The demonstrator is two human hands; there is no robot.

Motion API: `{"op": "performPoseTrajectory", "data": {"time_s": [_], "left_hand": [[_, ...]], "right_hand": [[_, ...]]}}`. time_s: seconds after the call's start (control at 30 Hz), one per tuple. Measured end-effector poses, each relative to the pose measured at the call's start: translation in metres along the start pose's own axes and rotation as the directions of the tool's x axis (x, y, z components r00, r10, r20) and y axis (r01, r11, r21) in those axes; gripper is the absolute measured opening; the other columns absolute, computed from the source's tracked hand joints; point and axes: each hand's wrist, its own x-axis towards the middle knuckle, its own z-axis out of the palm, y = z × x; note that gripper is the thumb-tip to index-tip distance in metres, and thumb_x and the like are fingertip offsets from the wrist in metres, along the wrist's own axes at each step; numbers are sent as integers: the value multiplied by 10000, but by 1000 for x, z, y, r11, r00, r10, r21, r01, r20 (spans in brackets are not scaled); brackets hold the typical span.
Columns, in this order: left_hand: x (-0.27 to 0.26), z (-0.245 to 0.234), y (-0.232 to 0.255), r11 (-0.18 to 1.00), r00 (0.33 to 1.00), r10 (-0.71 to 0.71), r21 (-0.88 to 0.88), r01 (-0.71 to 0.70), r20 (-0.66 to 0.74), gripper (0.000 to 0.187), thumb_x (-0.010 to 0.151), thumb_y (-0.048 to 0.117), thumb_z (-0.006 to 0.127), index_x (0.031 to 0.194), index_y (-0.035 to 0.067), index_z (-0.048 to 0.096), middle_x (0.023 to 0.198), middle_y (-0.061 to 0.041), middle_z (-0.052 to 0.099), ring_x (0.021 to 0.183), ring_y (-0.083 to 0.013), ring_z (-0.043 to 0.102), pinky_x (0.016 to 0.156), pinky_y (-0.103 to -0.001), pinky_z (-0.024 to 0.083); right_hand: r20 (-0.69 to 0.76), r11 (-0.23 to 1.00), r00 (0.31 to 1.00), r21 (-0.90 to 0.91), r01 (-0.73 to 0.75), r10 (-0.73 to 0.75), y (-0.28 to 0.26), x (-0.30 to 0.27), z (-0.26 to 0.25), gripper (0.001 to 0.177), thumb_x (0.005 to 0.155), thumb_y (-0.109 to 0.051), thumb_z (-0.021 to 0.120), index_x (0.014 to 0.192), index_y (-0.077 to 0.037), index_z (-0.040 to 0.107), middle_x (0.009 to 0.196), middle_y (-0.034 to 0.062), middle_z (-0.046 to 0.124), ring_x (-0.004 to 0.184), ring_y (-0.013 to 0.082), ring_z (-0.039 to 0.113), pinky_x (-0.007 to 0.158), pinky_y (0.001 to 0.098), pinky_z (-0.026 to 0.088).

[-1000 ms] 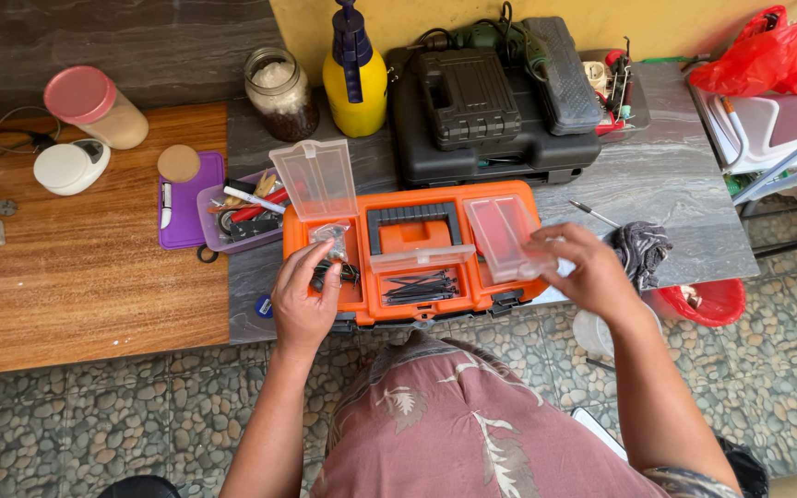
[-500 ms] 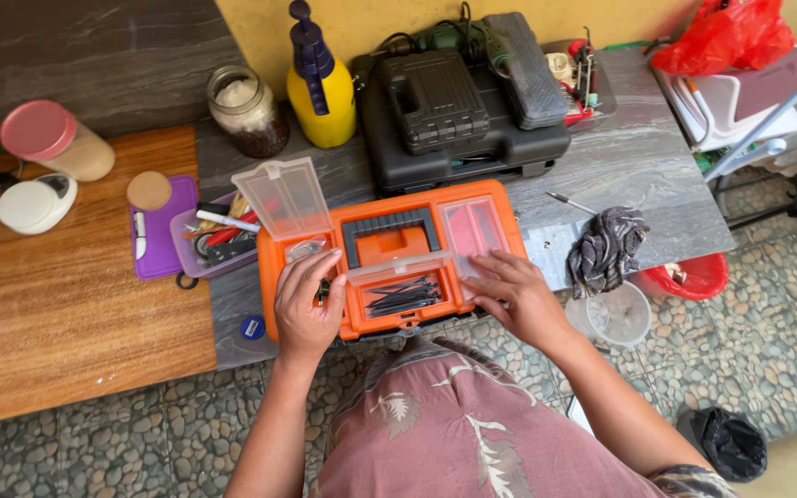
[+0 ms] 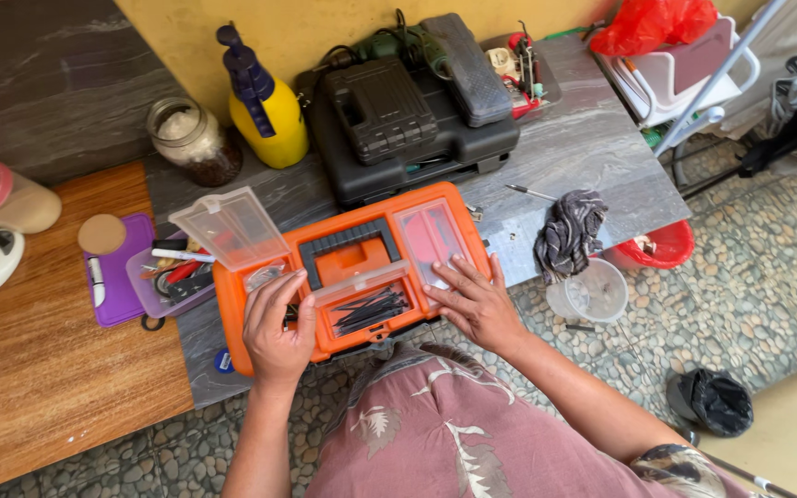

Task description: The person opens an orange toolbox, wipes its interior with a cloth, and places small items such as zip ties and a black rectangular object inside. They then close the toolbox, wipe its exterior, and move it to a shelf. Next, they open a purple container, arrange items inside, close it, and place it on the shelf.

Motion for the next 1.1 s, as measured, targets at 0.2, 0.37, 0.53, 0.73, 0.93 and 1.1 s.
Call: {"op": "performPoseTrajectory", "data": {"time_s": [0.2,0.37,0.53,0.73,0.93,1.1], "left_hand": [[1,7,6,1000,1000,2,6,-2,14,306,926,47,740,1227,39,687,1197,-120,716,1123,-314,676,997,-408,532],[-6,13,13,1000,1000,-16,21,16,20,290,944,52,727,1230,26,689,1189,-131,720,1109,-318,686,999,-405,527],[-14,22,25,999,999,-13,39,12,43,280,949,52,716,1225,15,689,1186,-132,725,1090,-318,690,995,-403,521],[-20,30,40,988,998,-55,146,52,18,291,946,51,702,1236,28,686,1207,-136,711,1149,-329,666,1050,-427,514],[-22,38,53,969,997,-80,235,74,18,294,945,85,716,1235,45,691,1218,-110,715,1197,-305,659,1138,-464,465],[-30,43,59,964,996,-95,249,91,3,315,947,104,715,1256,52,679,1249,-100,698,1230,-306,639,1131,-449,477]], "right_hand": [[-402,967,893,226,-116,201,72,-15,-5,303,969,-108,635,1253,-196,697,1322,73,677,1324,326,583,1140,491,424],[-146,717,716,318,-620,683,191,-23,8,194,967,-153,707,1150,-119,758,1038,118,756,869,255,737,788,361,569],[185,778,797,178,-603,575,230,-34,75,249,835,-123,736,1081,-127,770,1053,113,730,842,280,728,790,385,571],[-34,875,879,121,-469,475,226,-4,122,335,836,-57,692,1160,-124,743,1133,155,676,1098,380,624,982,434,520],[50,811,816,87,-578,576,241,43,123,651,743,-134,796,1353,-66,580,1187,224,597,1108,444,553,924,491,466],[238,812,791,21,-584,563,269,59,138,352,785,-164,793,1093,-62,656,1092,203,640,1064,401,620,931,463,504]]}}
